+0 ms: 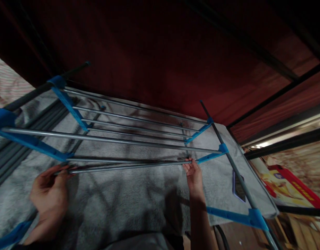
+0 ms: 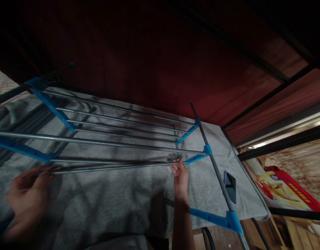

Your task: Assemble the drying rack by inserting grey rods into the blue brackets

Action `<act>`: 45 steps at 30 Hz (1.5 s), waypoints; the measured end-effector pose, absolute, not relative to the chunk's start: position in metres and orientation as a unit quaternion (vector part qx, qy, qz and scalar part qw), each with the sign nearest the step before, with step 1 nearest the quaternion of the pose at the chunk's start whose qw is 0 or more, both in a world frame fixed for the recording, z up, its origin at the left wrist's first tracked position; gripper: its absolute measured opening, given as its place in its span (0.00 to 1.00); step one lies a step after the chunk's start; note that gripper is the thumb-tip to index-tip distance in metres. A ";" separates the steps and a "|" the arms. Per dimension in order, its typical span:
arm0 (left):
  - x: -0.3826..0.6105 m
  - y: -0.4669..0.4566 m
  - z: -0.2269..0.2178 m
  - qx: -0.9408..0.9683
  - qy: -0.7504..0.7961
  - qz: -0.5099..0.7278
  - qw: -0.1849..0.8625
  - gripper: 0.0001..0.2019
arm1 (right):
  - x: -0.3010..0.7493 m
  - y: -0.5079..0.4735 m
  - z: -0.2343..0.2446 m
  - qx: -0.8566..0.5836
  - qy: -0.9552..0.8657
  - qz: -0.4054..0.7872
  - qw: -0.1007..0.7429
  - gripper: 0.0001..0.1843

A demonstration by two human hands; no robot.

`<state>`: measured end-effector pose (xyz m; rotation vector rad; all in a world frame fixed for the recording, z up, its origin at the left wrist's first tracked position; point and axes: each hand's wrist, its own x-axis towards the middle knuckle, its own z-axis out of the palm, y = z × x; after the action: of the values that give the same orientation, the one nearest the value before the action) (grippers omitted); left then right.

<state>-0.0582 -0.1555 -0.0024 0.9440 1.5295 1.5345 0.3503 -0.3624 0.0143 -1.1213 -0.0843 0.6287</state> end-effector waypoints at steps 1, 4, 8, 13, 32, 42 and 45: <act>-0.055 -0.156 0.002 0.342 0.586 0.611 0.407 0.13 | 0.349 -0.363 0.015 -0.524 -0.039 0.295 0.798 0.11; -0.045 -0.157 0.015 0.261 0.514 0.636 0.513 0.12 | 0.346 -0.364 0.017 -0.526 -0.046 0.312 0.789 0.11; -0.036 -0.162 0.023 0.197 0.475 0.641 0.570 0.14 | 0.344 -0.372 0.012 -0.545 -0.054 0.338 0.765 0.11; -0.033 -0.163 0.023 0.175 0.457 0.650 0.581 0.17 | 0.358 -0.380 -0.004 -0.567 -0.033 0.360 0.741 0.10; -0.028 -0.157 0.048 0.207 0.437 0.647 0.590 0.15 | 0.373 -0.382 -0.011 -0.599 -0.005 0.353 0.719 0.09; -0.028 -0.153 0.059 0.199 0.451 0.634 0.596 0.05 | 0.334 -0.365 0.012 -0.564 -0.031 0.340 0.752 0.12; -0.029 -0.150 0.059 0.203 0.466 0.633 0.584 0.04 | 0.327 -0.359 0.020 -0.550 -0.031 0.338 0.763 0.11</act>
<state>-0.0289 -0.1503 0.0592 0.4732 1.0874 1.4772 0.3268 -0.3586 0.0203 -1.1973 -0.0669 0.7358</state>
